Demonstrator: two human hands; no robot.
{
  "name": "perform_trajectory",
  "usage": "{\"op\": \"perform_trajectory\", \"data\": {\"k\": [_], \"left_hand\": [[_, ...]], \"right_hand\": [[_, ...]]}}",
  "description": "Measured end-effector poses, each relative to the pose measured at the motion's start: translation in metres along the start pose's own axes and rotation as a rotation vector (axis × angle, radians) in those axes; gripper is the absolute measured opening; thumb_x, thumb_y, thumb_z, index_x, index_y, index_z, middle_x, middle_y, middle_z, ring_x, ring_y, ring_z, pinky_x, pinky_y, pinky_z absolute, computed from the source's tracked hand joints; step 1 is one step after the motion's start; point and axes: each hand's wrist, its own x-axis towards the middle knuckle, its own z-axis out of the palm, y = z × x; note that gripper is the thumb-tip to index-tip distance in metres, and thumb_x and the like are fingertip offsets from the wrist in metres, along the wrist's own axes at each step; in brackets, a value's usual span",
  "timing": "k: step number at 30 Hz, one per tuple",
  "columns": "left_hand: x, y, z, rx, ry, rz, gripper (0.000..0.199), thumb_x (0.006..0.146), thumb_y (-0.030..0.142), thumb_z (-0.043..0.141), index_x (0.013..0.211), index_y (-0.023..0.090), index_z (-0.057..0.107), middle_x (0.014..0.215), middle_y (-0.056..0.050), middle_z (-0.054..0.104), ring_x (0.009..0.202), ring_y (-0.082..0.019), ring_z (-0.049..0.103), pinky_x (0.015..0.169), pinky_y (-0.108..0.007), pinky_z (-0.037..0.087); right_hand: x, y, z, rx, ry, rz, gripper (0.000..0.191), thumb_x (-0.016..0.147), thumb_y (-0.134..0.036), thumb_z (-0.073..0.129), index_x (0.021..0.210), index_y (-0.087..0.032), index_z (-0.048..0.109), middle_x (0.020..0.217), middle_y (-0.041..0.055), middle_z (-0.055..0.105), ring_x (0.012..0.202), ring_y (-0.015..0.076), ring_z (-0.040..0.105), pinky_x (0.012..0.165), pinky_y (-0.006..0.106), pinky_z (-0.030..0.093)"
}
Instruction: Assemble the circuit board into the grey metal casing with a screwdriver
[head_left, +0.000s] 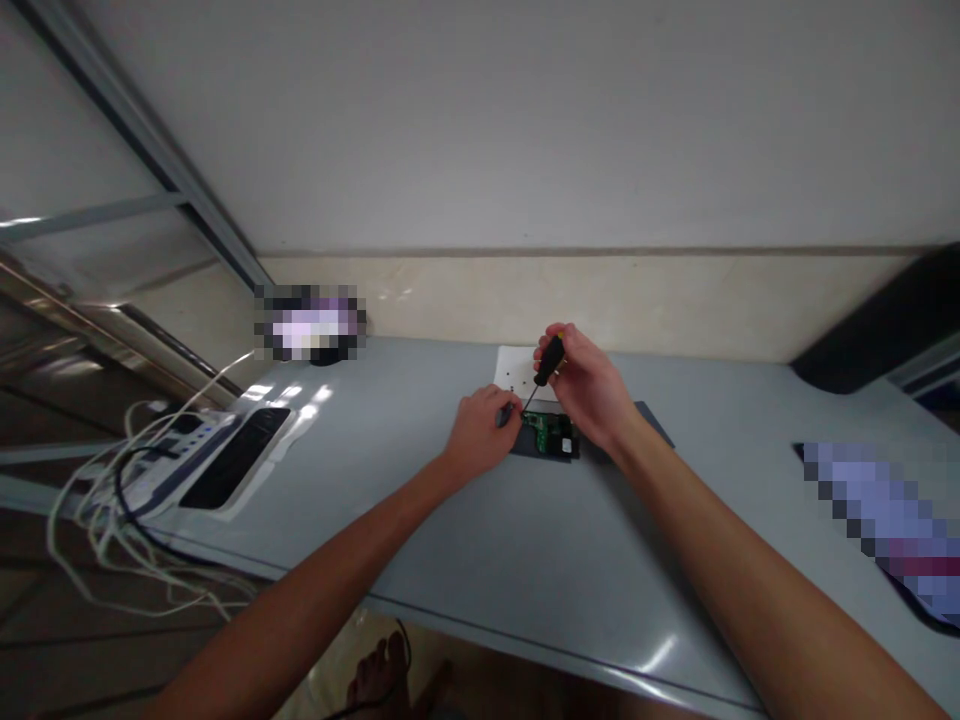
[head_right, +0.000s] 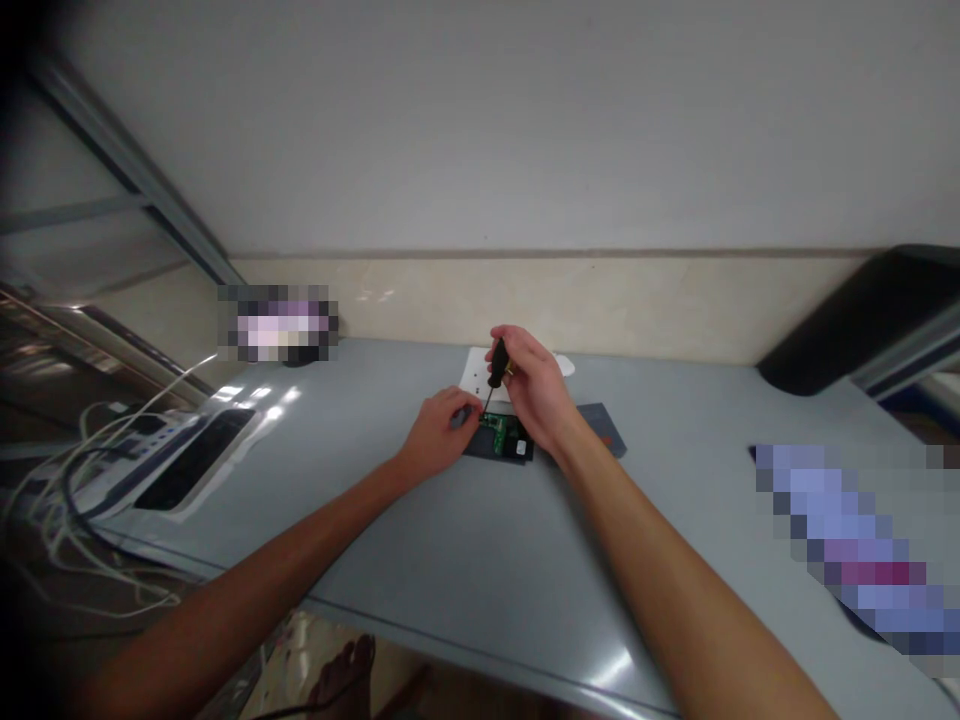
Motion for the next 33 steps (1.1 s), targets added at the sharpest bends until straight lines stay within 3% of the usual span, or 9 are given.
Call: {"op": "perform_trajectory", "data": {"k": [3, 6, 9, 14, 19, 22, 25, 29, 33], "left_hand": [[0.0, -0.002, 0.001, -0.014, 0.0, -0.005, 0.016, 0.095, 0.009, 0.067, 0.097, 0.022, 0.076, 0.103, -0.003, 0.075, 0.104, -0.023, 0.069, 0.096, -0.038, 0.052], [-0.001, -0.003, 0.001, -0.011, -0.003, -0.005, 0.018, 0.096, 0.011, 0.066, 0.099, 0.023, 0.077, 0.103, -0.004, 0.075, 0.104, -0.023, 0.069, 0.096, -0.038, 0.052], [0.0, -0.002, 0.001, 0.003, 0.004, -0.001, 0.017, 0.094, 0.009, 0.065, 0.098, 0.022, 0.075, 0.101, -0.004, 0.075, 0.101, -0.023, 0.069, 0.095, -0.038, 0.052], [0.0, -0.004, 0.003, 0.016, 0.015, 0.012, 0.013, 0.094, 0.01, 0.067, 0.095, 0.021, 0.073, 0.101, -0.004, 0.074, 0.101, -0.023, 0.069, 0.094, -0.038, 0.052], [-0.001, -0.005, 0.004, -0.001, 0.01, -0.002, 0.016, 0.095, 0.012, 0.067, 0.099, 0.023, 0.078, 0.104, -0.004, 0.075, 0.106, -0.024, 0.07, 0.097, -0.039, 0.053], [-0.001, -0.004, 0.002, 0.014, 0.007, 0.002, 0.017, 0.097, 0.012, 0.065, 0.101, 0.024, 0.077, 0.104, -0.004, 0.075, 0.105, -0.024, 0.07, 0.097, -0.039, 0.052], [-0.001, -0.002, 0.001, 0.039, 0.003, 0.002, 0.015, 0.096, 0.012, 0.064, 0.098, 0.023, 0.074, 0.102, -0.004, 0.075, 0.103, -0.023, 0.069, 0.095, -0.039, 0.052], [-0.001, -0.003, 0.002, 0.035, 0.0, 0.004, 0.013, 0.096, 0.012, 0.067, 0.096, 0.022, 0.074, 0.101, -0.004, 0.075, 0.104, -0.024, 0.069, 0.096, -0.039, 0.052], [-0.001, -0.005, 0.004, 0.023, 0.001, -0.009, 0.016, 0.096, 0.013, 0.067, 0.099, 0.024, 0.077, 0.104, -0.004, 0.075, 0.107, -0.024, 0.07, 0.098, -0.04, 0.053]], "right_hand": [[-0.001, 0.0, -0.002, 0.013, 0.012, -0.009, 0.046, 0.067, -0.049, 0.101, 0.082, -0.027, 0.064, 0.092, -0.0016, 0.07, 0.086, 0.0174, 0.067, 0.08, 0.031, 0.054], [-0.002, 0.002, 0.002, 0.0, -0.01, -0.05, 0.049, 0.071, -0.048, 0.101, 0.079, -0.025, 0.058, 0.074, -0.0058, 0.06, 0.067, 0.0115, 0.056, 0.066, 0.026, 0.046], [-0.002, 0.004, 0.008, -0.002, -0.016, -0.087, 0.042, 0.08, -0.059, 0.092, 0.089, -0.027, 0.066, 0.065, -0.0072, 0.048, 0.06, 0.0114, 0.045, 0.059, 0.026, 0.039], [-0.002, 0.003, 0.013, -0.004, -0.019, -0.046, 0.04, 0.079, -0.06, 0.09, 0.096, -0.027, 0.075, 0.08, -0.0019, 0.062, 0.074, 0.0144, 0.057, 0.07, 0.029, 0.048], [-0.004, 0.002, 0.011, -0.03, 0.054, -0.055, 0.053, 0.06, -0.047, 0.104, 0.077, -0.025, 0.059, 0.091, -0.0019, 0.07, 0.084, 0.0164, 0.067, 0.073, 0.029, 0.051], [-0.003, 0.005, 0.01, -0.074, 0.058, -0.095, 0.057, 0.069, -0.054, 0.099, 0.076, -0.025, 0.051, 0.071, -0.0063, 0.058, 0.063, 0.0119, 0.053, 0.06, 0.027, 0.042], [-0.002, 0.008, 0.012, -0.125, 0.055, -0.172, 0.048, 0.08, -0.068, 0.088, 0.089, -0.028, 0.062, 0.063, -0.0082, 0.044, 0.057, 0.0121, 0.041, 0.056, 0.028, 0.036], [-0.002, 0.007, 0.014, -0.067, 0.008, -0.108, 0.05, 0.087, -0.075, 0.076, 0.105, -0.029, 0.074, 0.075, -0.0032, 0.056, 0.069, 0.0144, 0.054, 0.068, 0.031, 0.047], [-0.005, 0.004, 0.014, -0.051, 0.004, -0.073, 0.043, 0.07, -0.055, 0.098, 0.088, -0.028, 0.071, 0.089, -0.0028, 0.068, 0.083, 0.0149, 0.066, 0.077, 0.03, 0.052]]}}
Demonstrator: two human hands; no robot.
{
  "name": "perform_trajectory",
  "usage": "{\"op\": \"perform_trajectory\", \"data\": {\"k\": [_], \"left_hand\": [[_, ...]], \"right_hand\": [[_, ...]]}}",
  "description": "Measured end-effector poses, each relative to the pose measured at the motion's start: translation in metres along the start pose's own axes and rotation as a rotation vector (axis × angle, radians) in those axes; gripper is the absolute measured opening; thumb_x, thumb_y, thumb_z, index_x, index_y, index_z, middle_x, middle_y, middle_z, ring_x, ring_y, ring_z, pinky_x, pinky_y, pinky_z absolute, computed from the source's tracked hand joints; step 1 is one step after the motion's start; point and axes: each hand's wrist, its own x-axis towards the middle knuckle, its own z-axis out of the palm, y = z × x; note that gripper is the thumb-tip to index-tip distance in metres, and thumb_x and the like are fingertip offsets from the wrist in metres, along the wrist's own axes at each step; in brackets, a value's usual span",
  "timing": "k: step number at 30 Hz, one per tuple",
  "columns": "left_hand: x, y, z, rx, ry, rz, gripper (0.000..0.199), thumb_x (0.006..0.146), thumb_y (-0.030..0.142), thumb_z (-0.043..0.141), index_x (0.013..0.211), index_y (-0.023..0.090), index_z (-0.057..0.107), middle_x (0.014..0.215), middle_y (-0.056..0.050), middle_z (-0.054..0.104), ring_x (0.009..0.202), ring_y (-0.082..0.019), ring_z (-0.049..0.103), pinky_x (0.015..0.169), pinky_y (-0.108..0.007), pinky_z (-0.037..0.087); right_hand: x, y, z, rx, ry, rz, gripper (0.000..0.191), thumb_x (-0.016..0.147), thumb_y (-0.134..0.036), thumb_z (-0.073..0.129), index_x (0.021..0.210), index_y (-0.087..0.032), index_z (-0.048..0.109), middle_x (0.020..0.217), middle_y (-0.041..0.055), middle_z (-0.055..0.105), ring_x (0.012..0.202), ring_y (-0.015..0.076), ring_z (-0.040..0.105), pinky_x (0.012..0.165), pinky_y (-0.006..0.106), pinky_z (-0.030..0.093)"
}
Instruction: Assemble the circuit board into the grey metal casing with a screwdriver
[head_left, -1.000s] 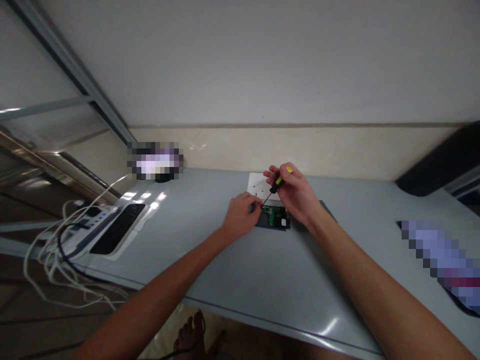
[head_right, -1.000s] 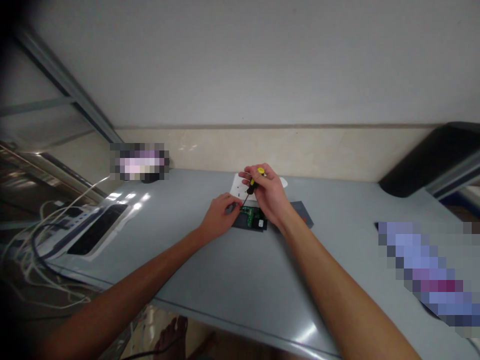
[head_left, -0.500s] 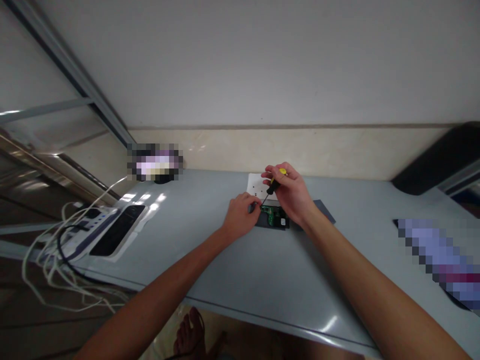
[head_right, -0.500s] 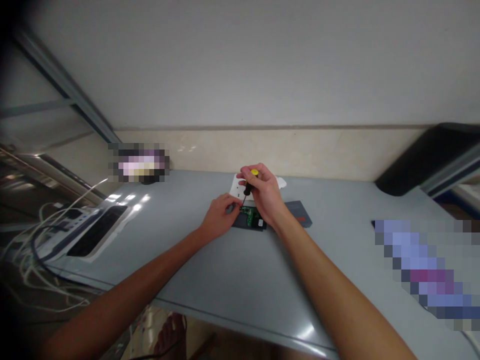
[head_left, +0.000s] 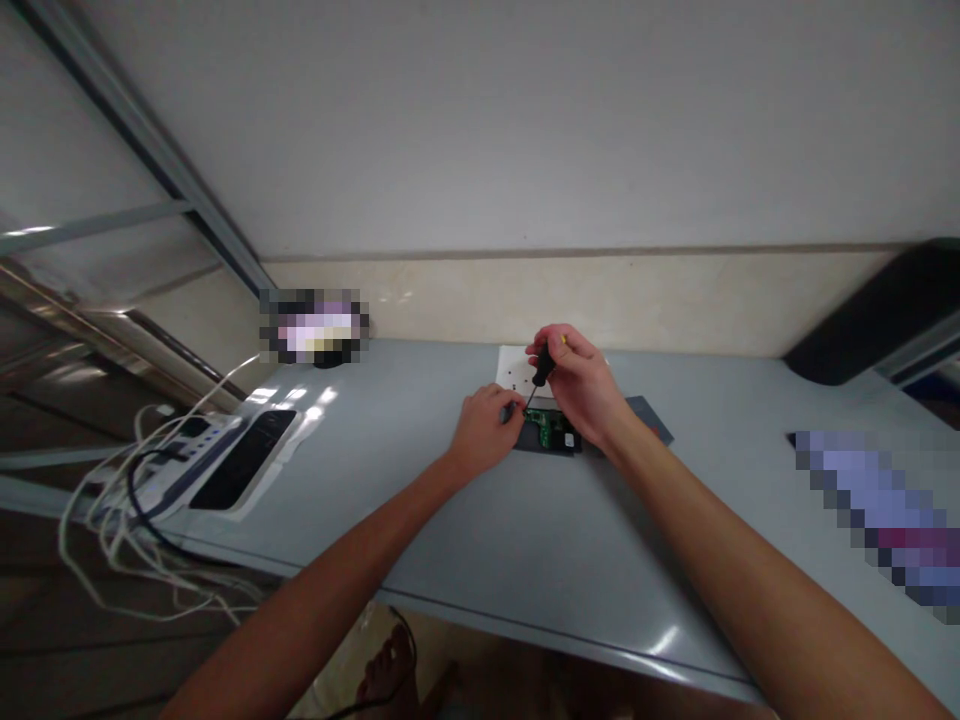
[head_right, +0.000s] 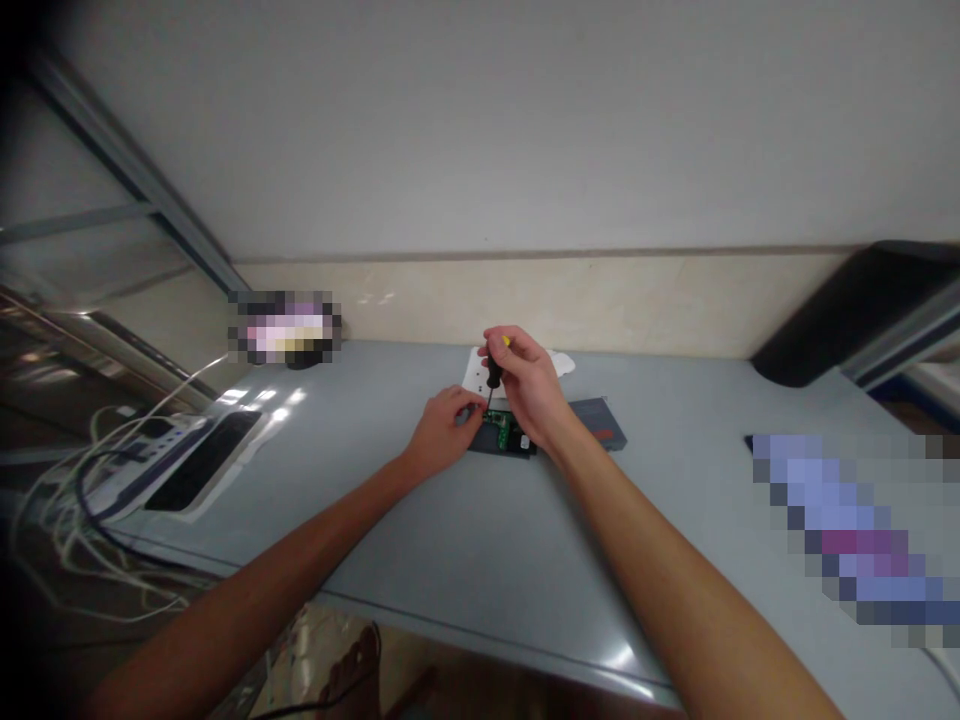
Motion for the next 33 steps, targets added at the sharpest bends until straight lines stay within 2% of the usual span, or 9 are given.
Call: {"op": "perform_trajectory", "data": {"k": [4, 9, 13, 17, 20, 24, 27, 30, 33], "left_hand": [[-0.0008, 0.001, 0.0002, -0.007, 0.006, -0.011, 0.019, 0.097, 0.014, 0.066, 0.102, 0.025, 0.08, 0.106, -0.004, 0.075, 0.108, -0.024, 0.07, 0.1, -0.041, 0.053], [-0.0009, 0.0034, -0.0018, 0.018, -0.002, 0.004, 0.014, 0.097, 0.013, 0.064, 0.099, 0.023, 0.074, 0.101, -0.004, 0.075, 0.104, -0.024, 0.068, 0.097, -0.04, 0.052], [-0.0006, 0.0031, -0.002, 0.023, -0.01, 0.015, 0.012, 0.097, 0.014, 0.065, 0.096, 0.023, 0.072, 0.101, -0.004, 0.074, 0.103, -0.023, 0.067, 0.096, -0.039, 0.052], [-0.0004, 0.001, -0.0004, 0.004, 0.0, 0.01, 0.013, 0.097, 0.013, 0.067, 0.098, 0.023, 0.075, 0.103, -0.004, 0.075, 0.105, -0.023, 0.069, 0.098, -0.039, 0.053], [-0.0003, 0.0, 0.0006, -0.007, 0.007, 0.012, 0.016, 0.097, 0.012, 0.067, 0.1, 0.023, 0.077, 0.106, -0.004, 0.075, 0.107, -0.024, 0.069, 0.1, -0.04, 0.053], [-0.0006, 0.0018, -0.0005, -0.001, 0.007, 0.015, 0.017, 0.097, 0.012, 0.066, 0.101, 0.024, 0.077, 0.106, -0.004, 0.075, 0.107, -0.024, 0.069, 0.099, -0.04, 0.052], [-0.0008, 0.0039, -0.0025, 0.016, 0.005, 0.011, 0.014, 0.097, 0.011, 0.065, 0.098, 0.022, 0.073, 0.103, -0.004, 0.075, 0.103, -0.023, 0.068, 0.096, -0.039, 0.051], [-0.0008, 0.0041, -0.0037, 0.012, -0.01, 0.019, 0.012, 0.097, 0.012, 0.064, 0.095, 0.022, 0.071, 0.102, -0.004, 0.074, 0.102, -0.023, 0.068, 0.095, -0.038, 0.051], [-0.0007, 0.0023, -0.0034, -0.005, -0.015, 0.026, 0.013, 0.098, 0.013, 0.065, 0.096, 0.022, 0.073, 0.103, -0.004, 0.074, 0.104, -0.023, 0.068, 0.097, -0.038, 0.052]], "right_hand": [[-0.0016, 0.0004, 0.0004, -0.031, 0.012, -0.007, 0.057, 0.065, -0.055, 0.101, 0.079, -0.025, 0.054, 0.082, -0.0047, 0.067, 0.073, 0.0134, 0.063, 0.068, 0.028, 0.048], [0.0011, 0.0024, 0.0009, -0.127, 0.074, -0.119, 0.054, 0.08, -0.07, 0.087, 0.082, -0.027, 0.054, 0.061, -0.0093, 0.04, 0.055, 0.0113, 0.039, 0.057, 0.028, 0.037], [0.0031, -0.0009, 0.0007, -0.065, 0.029, -0.034, 0.053, 0.086, -0.081, 0.072, 0.093, -0.028, 0.066, 0.069, -0.0044, 0.051, 0.065, 0.0145, 0.052, 0.065, 0.031, 0.047], [0.0013, -0.003, 0.0012, -0.04, 0.042, -0.003, 0.047, 0.073, -0.066, 0.092, 0.09, -0.027, 0.071, 0.083, -0.0017, 0.063, 0.079, 0.016, 0.062, 0.075, 0.031, 0.052], [-0.0009, -0.003, 0.0021, -0.015, 0.06, 0.016, 0.053, 0.062, -0.056, 0.101, 0.082, -0.026, 0.062, 0.093, -0.0015, 0.069, 0.089, 0.0176, 0.069, 0.077, 0.031, 0.052], [-0.0003, -0.0017, 0.002, -0.03, 0.067, -0.004, 0.06, 0.067, -0.058, 0.1, 0.079, -0.026, 0.051, 0.067, -0.0078, 0.053, 0.06, 0.0114, 0.05, 0.06, 0.027, 0.04], [0.0016, -0.0015, 0.0008, -0.077, 0.071, -0.051, 0.06, 0.074, -0.07, 0.091, 0.077, -0.027, 0.049, 0.059, -0.0095, 0.036, 0.054, 0.0118, 0.034, 0.054, 0.029, 0.031], [0.0023, -0.0033, -0.0007, -0.049, 0.034, -0.02, 0.055, 0.081, -0.079, 0.078, 0.084, -0.027, 0.059, 0.065, -0.0059, 0.043, 0.06, 0.0142, 0.042, 0.058, 0.031, 0.038], [0.0013, -0.0047, -0.0014, 0.01, 0.013, 0.03, 0.045, 0.08, -0.068, 0.083, 0.093, -0.027, 0.069, 0.075, -0.0028, 0.056, 0.07, 0.0152, 0.053, 0.067, 0.031, 0.045]]}}
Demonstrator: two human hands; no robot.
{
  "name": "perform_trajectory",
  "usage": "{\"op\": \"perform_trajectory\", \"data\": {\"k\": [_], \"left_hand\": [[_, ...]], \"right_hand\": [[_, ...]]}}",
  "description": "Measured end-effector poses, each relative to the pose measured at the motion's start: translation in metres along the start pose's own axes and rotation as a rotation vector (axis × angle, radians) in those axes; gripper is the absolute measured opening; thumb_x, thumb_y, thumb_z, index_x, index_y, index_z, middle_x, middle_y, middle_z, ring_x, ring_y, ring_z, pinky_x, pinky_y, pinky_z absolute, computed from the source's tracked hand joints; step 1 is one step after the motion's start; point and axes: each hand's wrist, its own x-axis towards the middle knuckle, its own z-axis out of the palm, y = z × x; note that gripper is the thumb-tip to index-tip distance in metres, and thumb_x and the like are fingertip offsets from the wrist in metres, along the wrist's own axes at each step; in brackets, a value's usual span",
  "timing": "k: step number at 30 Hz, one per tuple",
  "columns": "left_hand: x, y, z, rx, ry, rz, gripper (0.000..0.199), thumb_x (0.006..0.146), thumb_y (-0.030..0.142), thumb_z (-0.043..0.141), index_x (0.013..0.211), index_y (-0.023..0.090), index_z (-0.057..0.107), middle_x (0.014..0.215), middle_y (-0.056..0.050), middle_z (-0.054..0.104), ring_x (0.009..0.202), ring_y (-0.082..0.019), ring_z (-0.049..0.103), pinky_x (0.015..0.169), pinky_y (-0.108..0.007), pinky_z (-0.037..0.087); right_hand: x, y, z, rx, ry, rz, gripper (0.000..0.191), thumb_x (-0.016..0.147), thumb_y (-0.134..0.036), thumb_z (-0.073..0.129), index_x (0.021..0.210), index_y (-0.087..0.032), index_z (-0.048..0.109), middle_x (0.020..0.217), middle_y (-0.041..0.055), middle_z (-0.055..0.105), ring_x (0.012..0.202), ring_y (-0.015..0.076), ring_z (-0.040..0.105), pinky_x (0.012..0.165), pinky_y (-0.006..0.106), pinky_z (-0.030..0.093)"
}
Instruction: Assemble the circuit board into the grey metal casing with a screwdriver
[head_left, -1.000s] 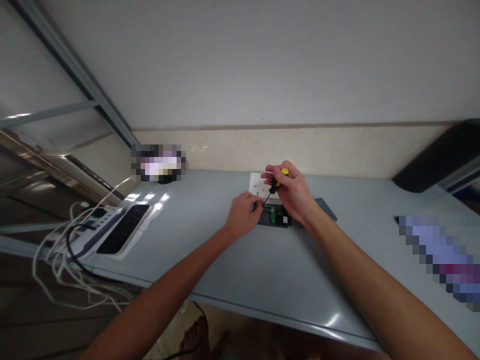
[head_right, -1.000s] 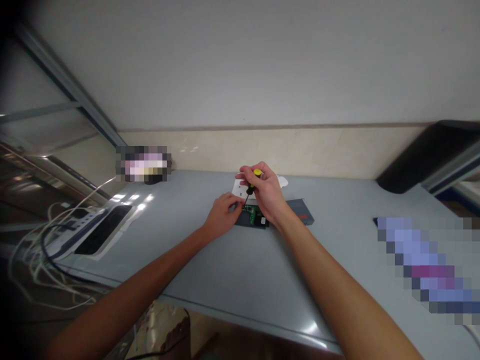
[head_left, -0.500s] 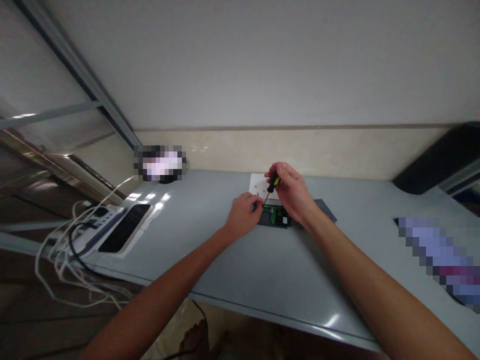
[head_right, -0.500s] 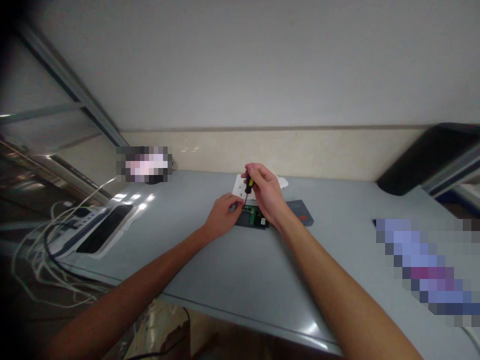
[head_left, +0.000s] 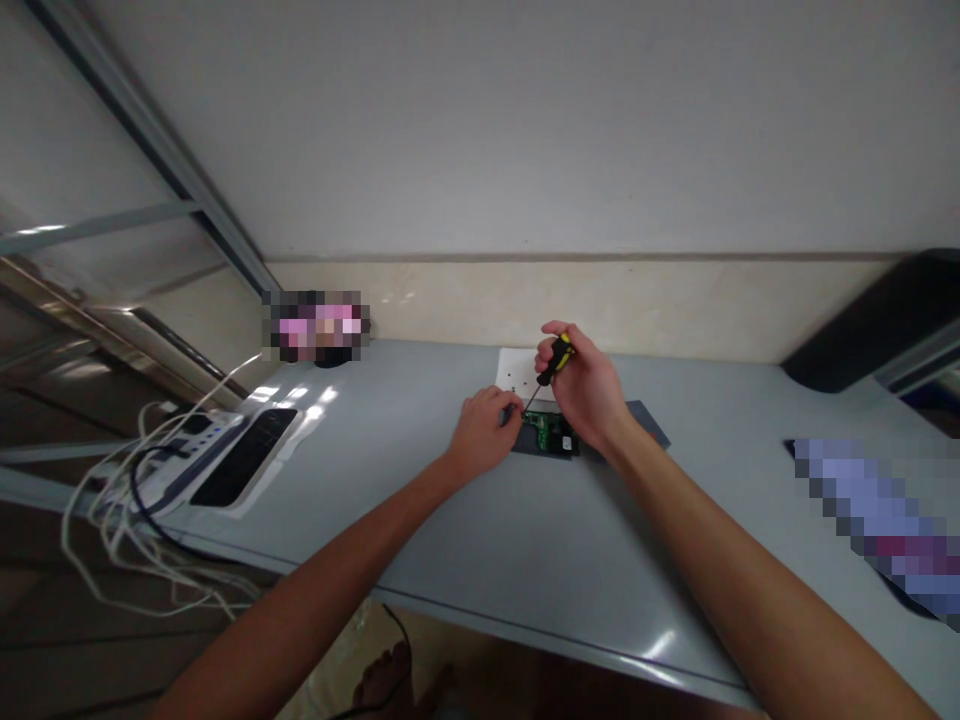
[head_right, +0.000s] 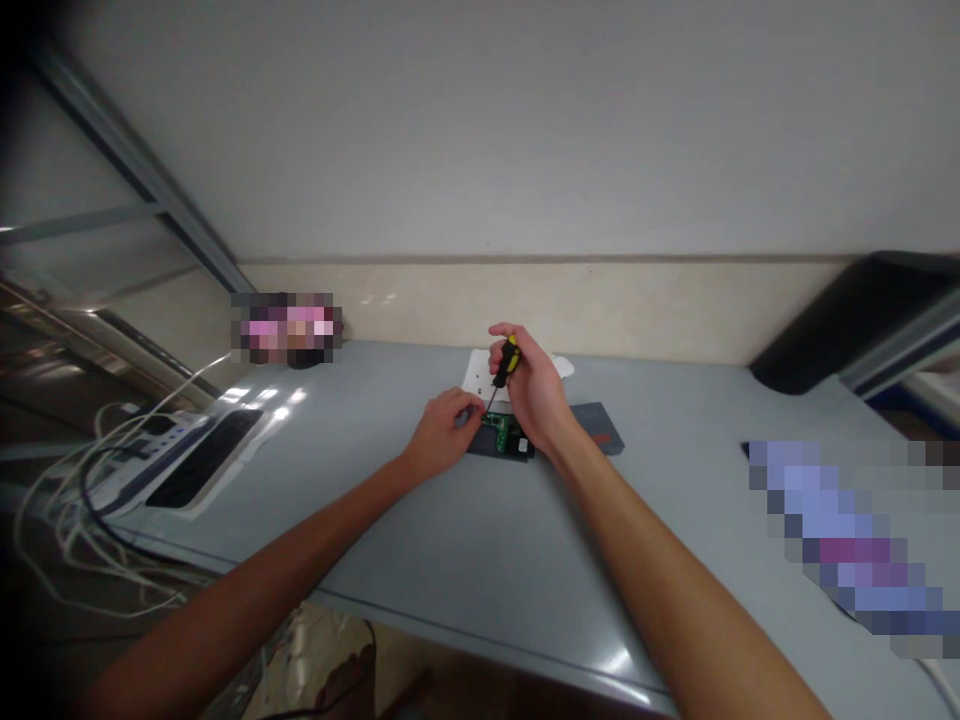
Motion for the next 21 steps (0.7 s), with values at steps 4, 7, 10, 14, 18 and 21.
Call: {"op": "perform_trajectory", "data": {"k": [4, 7, 10, 14, 18, 21], "left_hand": [[0.0002, -0.0024, 0.002, -0.003, 0.014, -0.008, 0.014, 0.097, 0.013, 0.066, 0.098, 0.023, 0.076, 0.103, -0.004, 0.075, 0.104, -0.023, 0.069, 0.097, -0.039, 0.053], [0.0004, -0.0037, 0.0036, 0.001, 0.015, -0.007, 0.017, 0.097, 0.013, 0.066, 0.099, 0.024, 0.079, 0.103, -0.004, 0.075, 0.104, -0.024, 0.07, 0.098, -0.04, 0.053], [0.0003, -0.005, 0.0045, -0.007, 0.012, -0.007, 0.019, 0.098, 0.014, 0.066, 0.101, 0.025, 0.081, 0.103, -0.004, 0.075, 0.105, -0.024, 0.07, 0.099, -0.04, 0.054], [-0.0005, -0.0053, 0.004, -0.019, 0.011, -0.001, 0.02, 0.099, 0.014, 0.065, 0.103, 0.024, 0.081, 0.104, -0.005, 0.075, 0.105, -0.023, 0.07, 0.098, -0.04, 0.054], [-0.0012, -0.0027, 0.0015, -0.022, 0.016, 0.003, 0.017, 0.098, 0.012, 0.064, 0.101, 0.023, 0.077, 0.102, -0.004, 0.074, 0.103, -0.023, 0.069, 0.096, -0.038, 0.054], [-0.0014, -0.0021, 0.0009, -0.025, 0.018, 0.012, 0.015, 0.098, 0.012, 0.064, 0.099, 0.022, 0.075, 0.1, -0.005, 0.074, 0.101, -0.023, 0.069, 0.094, -0.037, 0.054]], "right_hand": [[-0.0017, 0.0011, 0.0008, -0.044, 0.046, -0.008, 0.041, 0.07, -0.053, 0.095, 0.084, -0.026, 0.068, 0.087, -0.0012, 0.067, 0.081, 0.0159, 0.063, 0.073, 0.03, 0.05], [-0.0013, 0.0026, 0.0006, -0.012, 0.107, -0.01, 0.053, 0.062, -0.047, 0.101, 0.078, -0.025, 0.056, 0.09, -0.0024, 0.07, 0.081, 0.0157, 0.068, 0.071, 0.029, 0.05], [0.0013, 0.0051, -0.0023, -0.004, 0.117, -0.033, 0.061, 0.067, -0.048, 0.101, 0.077, -0.025, 0.045, 0.068, -0.0078, 0.057, 0.058, 0.0101, 0.052, 0.056, 0.025, 0.04], [0.0055, 0.0093, -0.0068, -0.07, 0.112, -0.102, 0.061, 0.075, -0.062, 0.094, 0.077, -0.026, 0.045, 0.057, -0.0113, 0.035, 0.051, 0.0094, 0.03, 0.051, 0.026, 0.032], [0.0041, 0.0081, -0.0033, -0.126, 0.088, -0.135, 0.057, 0.082, -0.081, 0.077, 0.084, -0.027, 0.06, 0.064, -0.0065, 0.043, 0.057, 0.0125, 0.042, 0.056, 0.029, 0.04], [-0.0007, 0.0073, 0.0023, -0.092, 0.038, -0.093, 0.054, 0.088, -0.082, 0.068, 0.098, -0.028, 0.072, 0.071, -0.0037, 0.051, 0.063, 0.0141, 0.05, 0.062, 0.03, 0.045]]}}
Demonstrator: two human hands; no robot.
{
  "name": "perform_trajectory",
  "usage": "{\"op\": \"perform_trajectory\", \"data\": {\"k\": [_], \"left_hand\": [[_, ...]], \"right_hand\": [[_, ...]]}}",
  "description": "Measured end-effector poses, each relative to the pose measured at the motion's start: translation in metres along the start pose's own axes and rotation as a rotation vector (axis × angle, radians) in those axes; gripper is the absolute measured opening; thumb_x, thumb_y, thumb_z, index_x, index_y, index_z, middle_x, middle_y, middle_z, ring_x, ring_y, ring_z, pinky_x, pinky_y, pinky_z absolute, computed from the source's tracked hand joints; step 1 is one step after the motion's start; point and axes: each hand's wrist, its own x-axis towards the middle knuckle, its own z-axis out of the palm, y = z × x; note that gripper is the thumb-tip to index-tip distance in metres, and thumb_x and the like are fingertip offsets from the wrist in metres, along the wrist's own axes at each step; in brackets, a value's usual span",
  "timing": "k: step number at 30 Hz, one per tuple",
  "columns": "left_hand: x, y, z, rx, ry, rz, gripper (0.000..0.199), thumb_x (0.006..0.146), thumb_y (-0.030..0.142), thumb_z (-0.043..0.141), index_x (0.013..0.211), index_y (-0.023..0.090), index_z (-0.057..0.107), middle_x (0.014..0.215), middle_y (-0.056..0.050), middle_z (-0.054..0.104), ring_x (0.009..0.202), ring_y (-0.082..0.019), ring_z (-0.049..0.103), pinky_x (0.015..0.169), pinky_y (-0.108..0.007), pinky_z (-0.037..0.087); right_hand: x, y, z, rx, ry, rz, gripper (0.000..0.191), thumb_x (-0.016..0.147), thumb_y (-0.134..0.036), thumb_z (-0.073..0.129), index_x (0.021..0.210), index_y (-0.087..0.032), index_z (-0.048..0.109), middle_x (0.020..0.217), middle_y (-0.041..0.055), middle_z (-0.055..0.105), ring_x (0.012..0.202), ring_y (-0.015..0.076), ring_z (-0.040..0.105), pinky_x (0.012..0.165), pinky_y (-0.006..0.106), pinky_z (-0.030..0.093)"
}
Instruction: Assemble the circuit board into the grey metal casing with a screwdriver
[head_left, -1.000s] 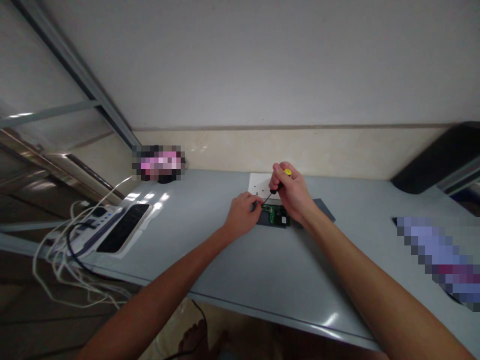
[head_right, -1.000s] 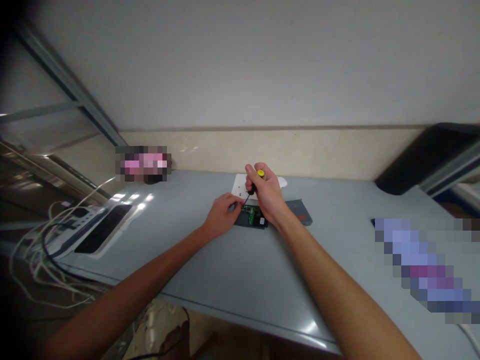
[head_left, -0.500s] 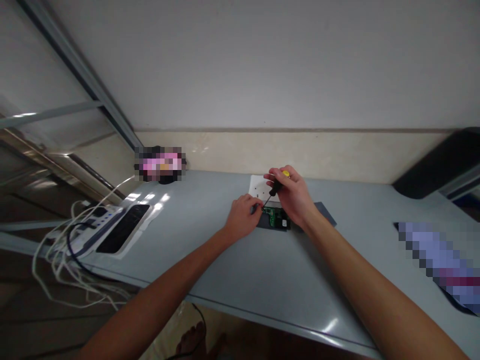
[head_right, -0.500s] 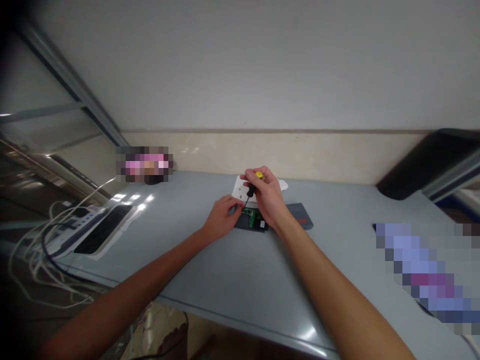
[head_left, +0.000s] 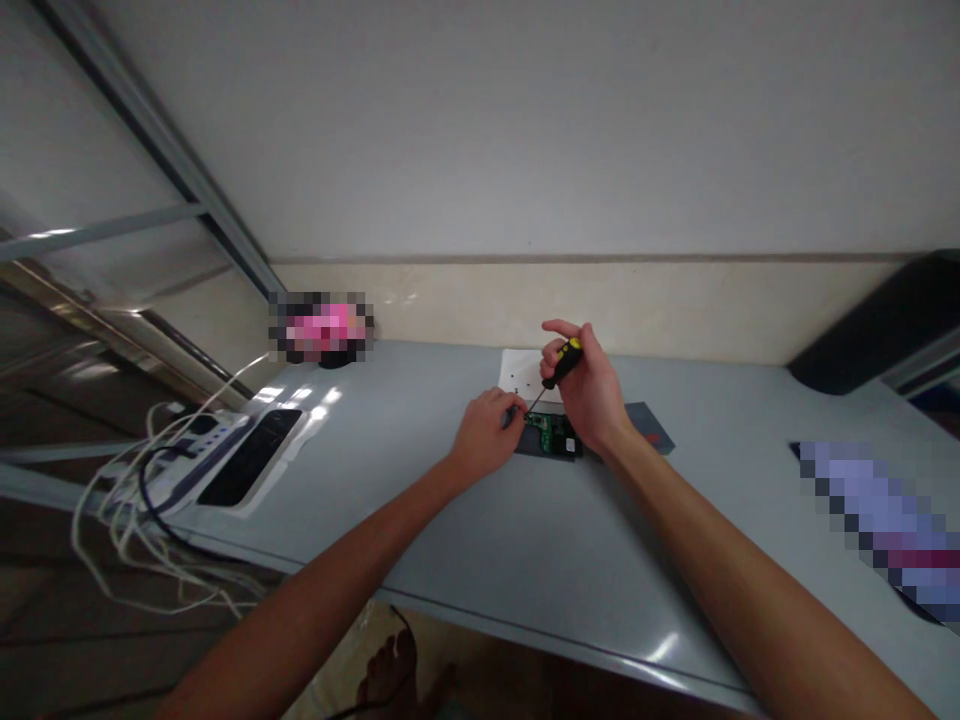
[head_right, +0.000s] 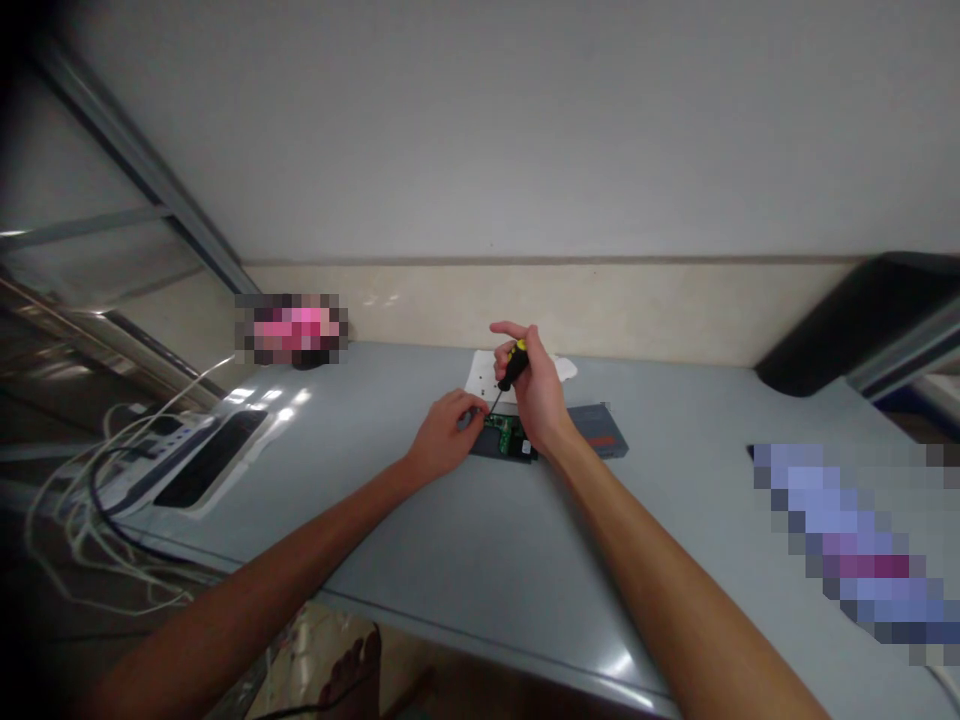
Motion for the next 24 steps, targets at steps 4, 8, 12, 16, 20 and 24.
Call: {"op": "perform_trajectory", "data": {"k": [4, 8, 12, 16, 20, 24], "left_hand": [[0.0, -0.003, 0.002, -0.016, 0.01, 0.006, 0.015, 0.097, 0.013, 0.065, 0.1, 0.022, 0.077, 0.103, -0.005, 0.074, 0.103, -0.023, 0.069, 0.097, -0.038, 0.055], [0.001, -0.005, 0.005, -0.023, 0.005, 0.004, 0.018, 0.098, 0.013, 0.065, 0.102, 0.023, 0.08, 0.105, -0.005, 0.075, 0.106, -0.024, 0.07, 0.1, -0.04, 0.055], [0.001, -0.004, 0.004, -0.029, -0.004, 0.007, 0.021, 0.099, 0.014, 0.064, 0.104, 0.024, 0.082, 0.105, -0.006, 0.075, 0.106, -0.024, 0.07, 0.101, -0.04, 0.055], [0.001, -0.001, 0.001, -0.02, -0.037, -0.01, 0.022, 0.1, 0.014, 0.062, 0.106, 0.024, 0.081, 0.106, -0.006, 0.075, 0.106, -0.024, 0.07, 0.099, -0.039, 0.055], [0.001, 0.004, -0.003, -0.018, -0.044, -0.02, 0.02, 0.1, 0.011, 0.06, 0.104, 0.022, 0.076, 0.105, -0.006, 0.074, 0.105, -0.024, 0.069, 0.097, -0.039, 0.053], [0.001, 0.009, -0.004, 0.0, -0.069, -0.06, 0.015, 0.102, 0.012, 0.058, 0.1, 0.021, 0.07, 0.106, -0.005, 0.072, 0.106, -0.024, 0.068, 0.095, -0.039, 0.05]], "right_hand": [[-0.007, 0.005, 0.004, -0.101, -0.052, -0.009, 0.045, 0.087, -0.072, 0.078, 0.092, -0.027, 0.075, 0.077, -0.0019, 0.06, 0.071, 0.0149, 0.056, 0.066, 0.029, 0.047], [-0.01, 0.006, 0.008, -0.11, -0.048, -0.004, 0.051, 0.079, -0.07, 0.087, 0.081, -0.025, 0.064, 0.085, -0.0008, 0.071, 0.074, 0.0145, 0.065, 0.068, 0.028, 0.05], [-0.009, 0.002, 0.009, -0.135, 0.002, -0.03, 0.059, 0.076, -0.068, 0.091, 0.079, -0.027, 0.048, 0.058, -0.0071, 0.058, 0.056, 0.0139, 0.06, 0.055, 0.027, 0.043], [-0.005, 0.003, 0.003, -0.146, 0.079, -0.089, 0.06, 0.081, -0.073, 0.084, 0.077, -0.027, 0.046, 0.053, -0.0101, 0.042, 0.047, 0.0106, 0.04, 0.049, 0.027, 0.033], [-0.003, 0.003, -0.003, -0.072, 0.028, -0.08, 0.053, 0.092, -0.079, 0.067, 0.088, -0.026, 0.066, 0.065, -0.0047, 0.048, 0.058, 0.0131, 0.047, 0.056, 0.03, 0.04], [-0.004, 0.007, -0.005, -0.125, 0.0, -0.11, 0.045, 0.098, -0.069, 0.065, 0.107, -0.026, 0.074, 0.08, -0.0018, 0.059, 0.07, 0.0147, 0.057, 0.065, 0.03, 0.046]]}}
